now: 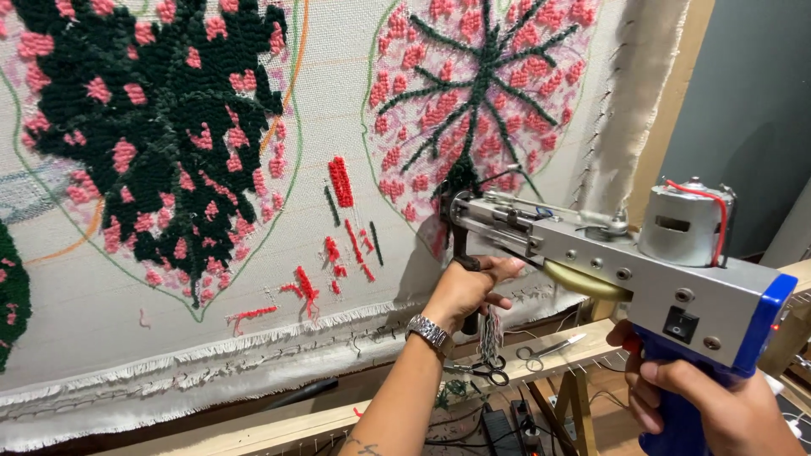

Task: Creating a decorative rug using a handheld tufting gun on a wooden frame.

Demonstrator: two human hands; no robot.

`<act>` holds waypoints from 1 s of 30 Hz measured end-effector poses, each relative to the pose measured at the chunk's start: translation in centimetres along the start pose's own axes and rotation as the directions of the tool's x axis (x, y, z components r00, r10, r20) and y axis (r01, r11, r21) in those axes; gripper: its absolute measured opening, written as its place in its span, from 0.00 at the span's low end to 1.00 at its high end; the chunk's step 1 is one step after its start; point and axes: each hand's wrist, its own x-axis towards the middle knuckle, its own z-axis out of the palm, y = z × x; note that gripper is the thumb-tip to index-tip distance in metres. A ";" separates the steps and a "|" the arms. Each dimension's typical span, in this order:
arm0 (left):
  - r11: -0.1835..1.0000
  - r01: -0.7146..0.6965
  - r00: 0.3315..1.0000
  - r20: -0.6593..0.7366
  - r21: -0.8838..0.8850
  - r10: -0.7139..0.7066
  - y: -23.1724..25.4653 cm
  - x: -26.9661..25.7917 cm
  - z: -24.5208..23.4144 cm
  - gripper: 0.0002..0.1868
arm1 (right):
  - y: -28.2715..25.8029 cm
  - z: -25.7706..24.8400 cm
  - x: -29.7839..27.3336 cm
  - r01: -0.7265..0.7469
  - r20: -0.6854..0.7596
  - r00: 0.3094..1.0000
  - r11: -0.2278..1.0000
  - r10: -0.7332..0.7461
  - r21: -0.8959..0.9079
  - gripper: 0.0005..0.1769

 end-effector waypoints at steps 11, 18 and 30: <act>0.990 0.002 0.992 0.123 -0.140 0.016 2.5 -3.4 3.8 0.27 | 2.2 -15.6 3.0 -0.172 0.294 0.943 0.985 0.158 0.023 0.25; 0.990 -0.091 0.978 0.178 -0.105 0.109 3.2 -3.9 6.4 0.33 | 4.6 -23.8 3.1 -0.175 0.451 0.888 0.972 0.087 0.157 0.28; 0.974 -0.125 0.927 0.329 -0.190 0.183 1.1 -1.0 5.8 0.41 | -0.2 -20.0 4.5 -0.242 0.654 0.731 0.970 0.196 -0.020 0.19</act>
